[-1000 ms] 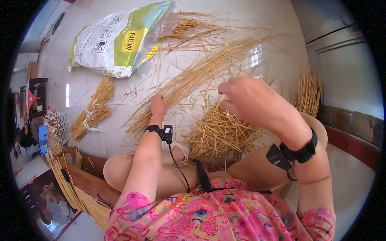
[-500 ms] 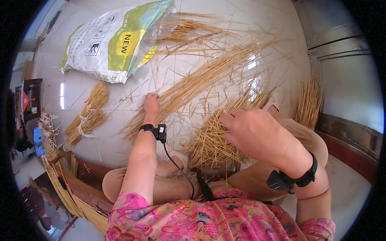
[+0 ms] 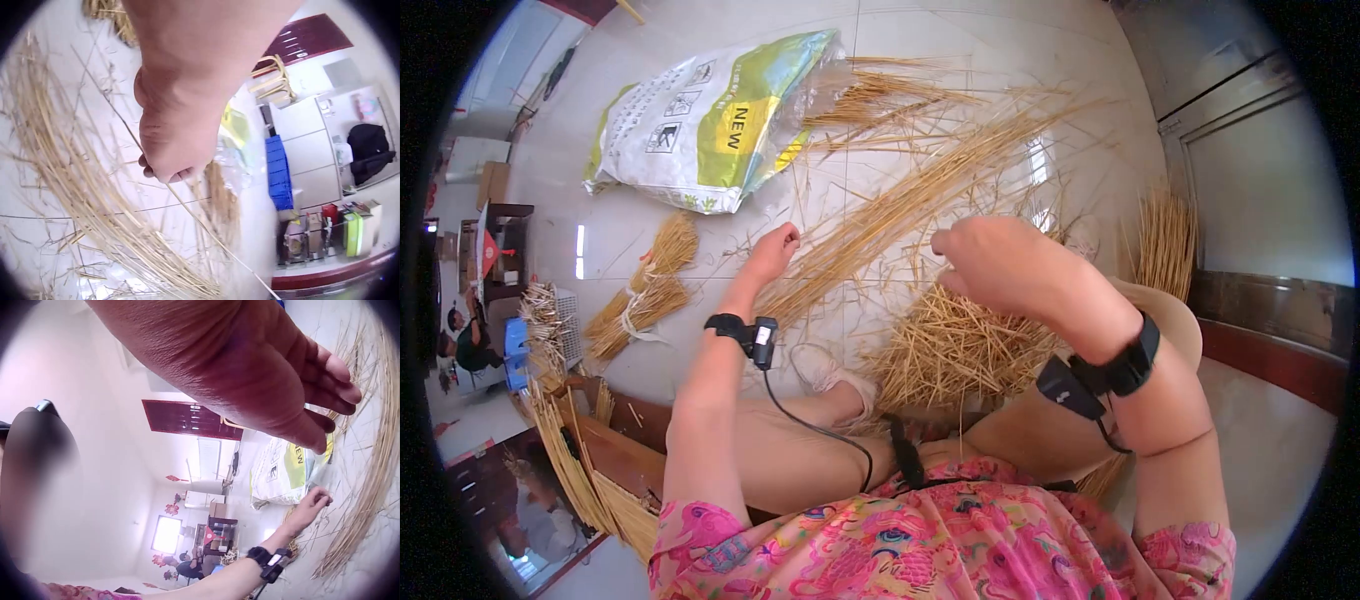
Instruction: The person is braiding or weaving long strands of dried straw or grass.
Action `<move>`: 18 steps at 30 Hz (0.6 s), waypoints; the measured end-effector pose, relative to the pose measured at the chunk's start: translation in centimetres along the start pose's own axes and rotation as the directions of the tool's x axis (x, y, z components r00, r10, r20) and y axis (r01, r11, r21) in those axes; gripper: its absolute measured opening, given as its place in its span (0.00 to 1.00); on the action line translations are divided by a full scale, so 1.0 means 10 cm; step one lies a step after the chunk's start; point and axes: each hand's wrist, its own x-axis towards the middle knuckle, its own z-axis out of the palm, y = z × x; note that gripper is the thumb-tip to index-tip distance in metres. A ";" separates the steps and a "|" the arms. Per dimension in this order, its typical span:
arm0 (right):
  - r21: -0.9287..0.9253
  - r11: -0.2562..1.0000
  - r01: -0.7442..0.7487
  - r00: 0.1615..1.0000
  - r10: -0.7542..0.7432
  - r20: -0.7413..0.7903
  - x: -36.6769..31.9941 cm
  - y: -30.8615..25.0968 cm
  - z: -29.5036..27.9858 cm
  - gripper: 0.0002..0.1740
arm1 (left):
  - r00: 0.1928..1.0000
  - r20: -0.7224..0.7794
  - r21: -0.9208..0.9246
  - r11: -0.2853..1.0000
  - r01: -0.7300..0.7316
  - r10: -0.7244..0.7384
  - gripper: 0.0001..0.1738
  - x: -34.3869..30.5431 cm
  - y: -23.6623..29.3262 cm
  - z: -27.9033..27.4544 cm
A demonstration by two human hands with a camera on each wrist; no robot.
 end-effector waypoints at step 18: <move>0.882 0.425 0.204 0.882 0.312 -0.354 0.32 -0.28 -0.07 0.11 | 0.993 0.007 -0.969 0.247 -0.024 0.121 0.16 -0.95 2.29 -0.45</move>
